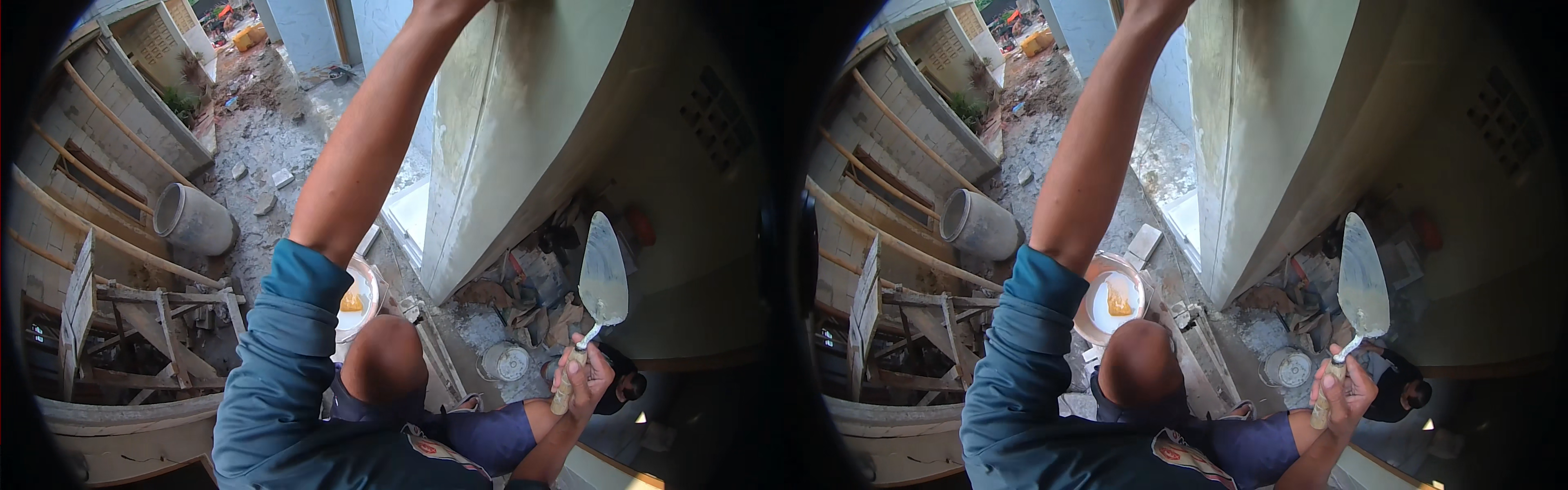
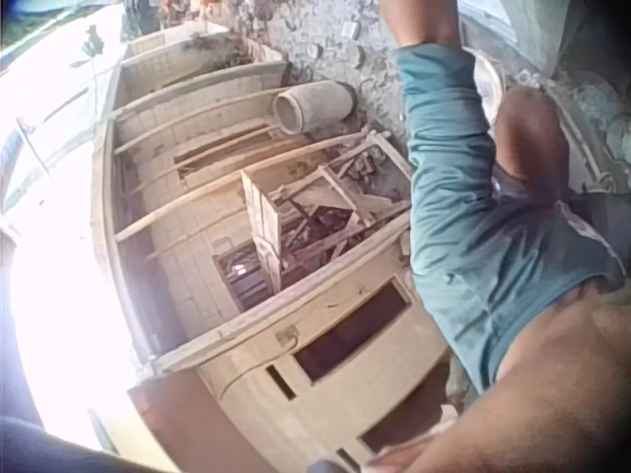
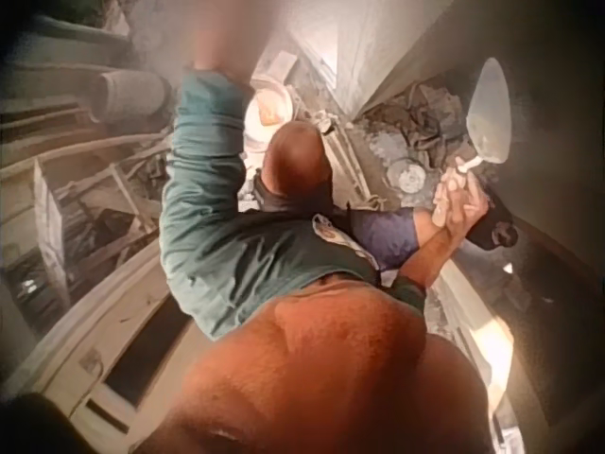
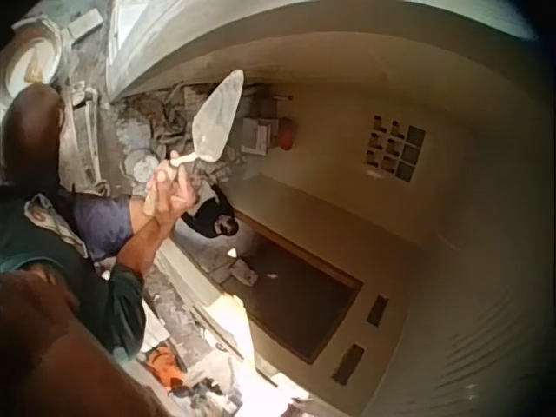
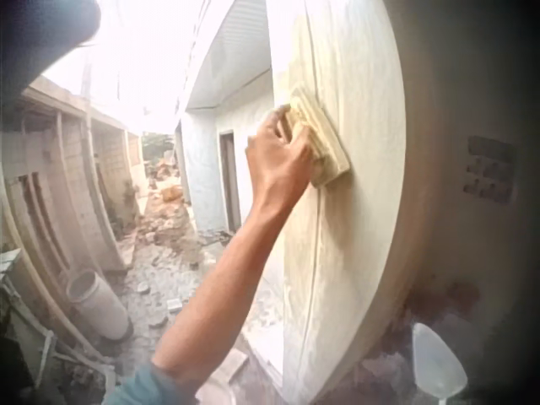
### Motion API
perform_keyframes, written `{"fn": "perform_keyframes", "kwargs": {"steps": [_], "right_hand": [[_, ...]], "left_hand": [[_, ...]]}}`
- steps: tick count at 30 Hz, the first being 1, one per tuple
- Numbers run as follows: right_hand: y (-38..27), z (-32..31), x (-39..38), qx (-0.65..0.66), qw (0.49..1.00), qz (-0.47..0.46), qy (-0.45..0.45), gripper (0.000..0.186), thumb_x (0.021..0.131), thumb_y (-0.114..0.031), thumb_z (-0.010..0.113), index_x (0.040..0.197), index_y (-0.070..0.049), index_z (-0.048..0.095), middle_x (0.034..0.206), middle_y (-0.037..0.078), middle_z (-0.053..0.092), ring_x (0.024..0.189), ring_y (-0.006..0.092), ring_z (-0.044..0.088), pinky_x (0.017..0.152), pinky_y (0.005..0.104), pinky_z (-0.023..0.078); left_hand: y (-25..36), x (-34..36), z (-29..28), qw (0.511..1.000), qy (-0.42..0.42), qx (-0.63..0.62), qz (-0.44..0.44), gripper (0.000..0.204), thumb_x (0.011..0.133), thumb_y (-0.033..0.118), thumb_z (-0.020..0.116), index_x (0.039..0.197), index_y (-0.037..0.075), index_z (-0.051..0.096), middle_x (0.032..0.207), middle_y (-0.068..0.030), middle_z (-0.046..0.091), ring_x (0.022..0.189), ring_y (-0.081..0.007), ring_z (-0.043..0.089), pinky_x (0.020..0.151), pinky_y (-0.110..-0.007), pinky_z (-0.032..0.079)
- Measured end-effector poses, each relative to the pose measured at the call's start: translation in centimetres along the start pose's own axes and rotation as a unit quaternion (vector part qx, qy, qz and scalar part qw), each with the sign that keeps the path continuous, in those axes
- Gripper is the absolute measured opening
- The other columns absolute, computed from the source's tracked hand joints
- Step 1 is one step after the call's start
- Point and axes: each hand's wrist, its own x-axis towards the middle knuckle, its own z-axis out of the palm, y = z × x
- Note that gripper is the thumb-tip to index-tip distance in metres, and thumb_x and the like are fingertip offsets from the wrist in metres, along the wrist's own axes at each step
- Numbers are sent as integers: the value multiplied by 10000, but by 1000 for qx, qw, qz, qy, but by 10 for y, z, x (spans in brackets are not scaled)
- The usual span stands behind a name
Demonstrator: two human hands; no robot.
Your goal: The person wipes a pillar edge with a sponge, applies plaster using a trowel, and dips a foam float into a bucket of water before rubbing down the pillar surface.
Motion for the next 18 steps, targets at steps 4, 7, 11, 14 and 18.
{"fn": "perform_keyframes", "kwargs": {"steps": [4, 7, 11, 14, 18], "right_hand": [[-1, -5, -2, -18, 1000, -12, -9, 502, 841, -108, 672, 1239, 163, 529, 791, 156, 617, 511, 127, 543, 459, 238, 423], [0, -8, -5, -6, 999, -32, -10, 492, 841, -112, 665, 1231, 160, 538, 785, 162, 615, 509, 129, 545, 453, 240, 424], [1, -2, 1, 22, 999, -39, -15, 506, 843, -135, 663, 1246, 143, 539, 778, 160, 609, 503, 135, 548, 440, 245, 429], [-1, 0, 8, 21, 1000, -10, -14, 491, 850, -119, 658, 1245, 145, 533, 770, 151, 605, 506, 139, 551, 443, 253, 447], [9, -2, 14, 18, 999, 7, -36, 470, 849, -122, 664, 1202, 161, 537, 753, 141, 612, 521, 138, 566, 457, 272, 464]], "left_hand": [[-34, -6, 4, 996, -2, 54, -65, 378, 821, 167, 649, 1154, -10, 666, 842, -170, 704, 758, -215, 675, 698, -361, 537], [-154, -132, -5, 989, 50, 81, -112, 360, 817, 173, 681, 1111, -35, 677, 786, -115, 683, 686, -146, 616, 621, -311, 503], [-251, -355, -41, 895, -44, 181, -405, 435, 760, 181, 705, 1141, -23, 662, 849, -164, 692, 749, -201, 667, 688, -351, 547], [-243, -382, -27, 844, 5, 77, -531, 423, 769, 144, 684, 1158, -20, 650, 878, -176, 678, 785, -261, 658, 753, -378, 539], [-210, -258, -22, 902, 33, -65, -425, 408, 838, 74, 658, 1220, -57, 591, 835, -116, 655, 707, -162, 640, 605, -320, 557]]}}
